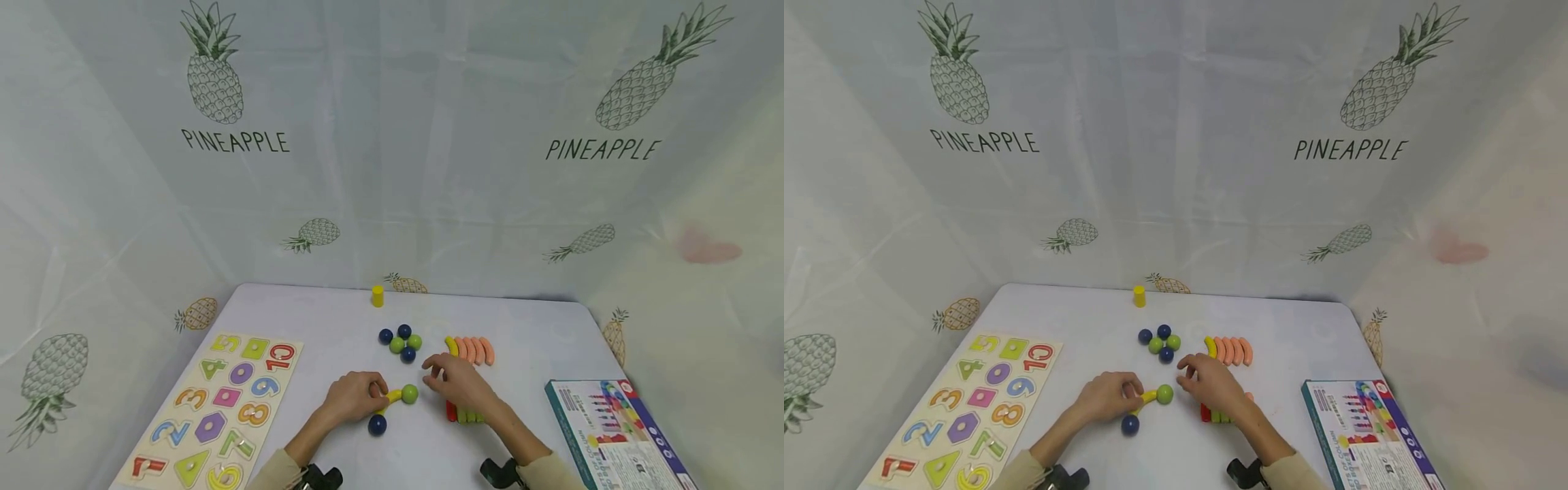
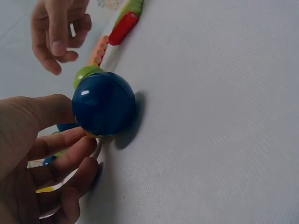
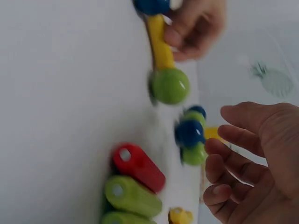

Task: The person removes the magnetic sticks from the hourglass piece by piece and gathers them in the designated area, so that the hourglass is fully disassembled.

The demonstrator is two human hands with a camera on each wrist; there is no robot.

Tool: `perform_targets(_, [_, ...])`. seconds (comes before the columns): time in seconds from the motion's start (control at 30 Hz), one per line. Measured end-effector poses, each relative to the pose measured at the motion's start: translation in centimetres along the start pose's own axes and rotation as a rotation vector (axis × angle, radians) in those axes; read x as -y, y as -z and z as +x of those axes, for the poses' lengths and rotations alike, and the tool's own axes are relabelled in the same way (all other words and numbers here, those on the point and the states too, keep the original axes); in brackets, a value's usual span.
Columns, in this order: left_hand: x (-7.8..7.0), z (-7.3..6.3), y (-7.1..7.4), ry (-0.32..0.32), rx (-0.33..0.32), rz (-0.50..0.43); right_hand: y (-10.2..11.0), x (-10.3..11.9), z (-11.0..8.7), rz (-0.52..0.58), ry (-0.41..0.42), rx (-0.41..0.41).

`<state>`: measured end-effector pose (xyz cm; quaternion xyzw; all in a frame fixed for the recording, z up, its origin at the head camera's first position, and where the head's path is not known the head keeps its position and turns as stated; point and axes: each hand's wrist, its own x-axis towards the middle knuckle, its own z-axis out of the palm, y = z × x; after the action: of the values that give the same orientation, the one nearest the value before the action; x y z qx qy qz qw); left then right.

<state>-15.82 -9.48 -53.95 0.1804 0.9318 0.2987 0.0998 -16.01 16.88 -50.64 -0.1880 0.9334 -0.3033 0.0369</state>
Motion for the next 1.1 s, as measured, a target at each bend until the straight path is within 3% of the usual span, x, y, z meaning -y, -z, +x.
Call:
perform_targets(0.17, [-0.2,0.1,-0.2,-0.021,-0.011,-0.001,-1.7,1.1,-0.3,-0.096,0.079,0.1])
perform_targets(0.33, [-0.3,0.6,-0.5,-0.053,-0.002,-0.062,-2.7,1.8,-0.6,-0.162,0.112,0.067])
perform_targets(0.47, [-0.2,0.8,-0.7,-0.043,0.014,-0.079,-3.4,2.7,-0.9,-0.133,0.103,0.082])
perform_targets(0.63, [-0.3,0.8,-0.7,-0.036,0.016,-0.123,-4.5,4.2,-1.4,-0.05,0.092,0.227])
perform_targets(0.73, [-0.5,0.6,-0.7,-0.022,0.029,-0.168,-5.3,4.9,-1.6,-0.066,0.07,0.283])
perform_targets(0.9, [-0.6,0.4,-0.6,-0.004,0.048,-0.211,-6.1,5.3,-1.7,-0.095,0.037,0.293])
perform_targets(1.1, [-0.6,0.3,-0.7,-0.004,0.058,-0.22,-6.1,5.5,-1.6,-0.106,0.075,0.29])
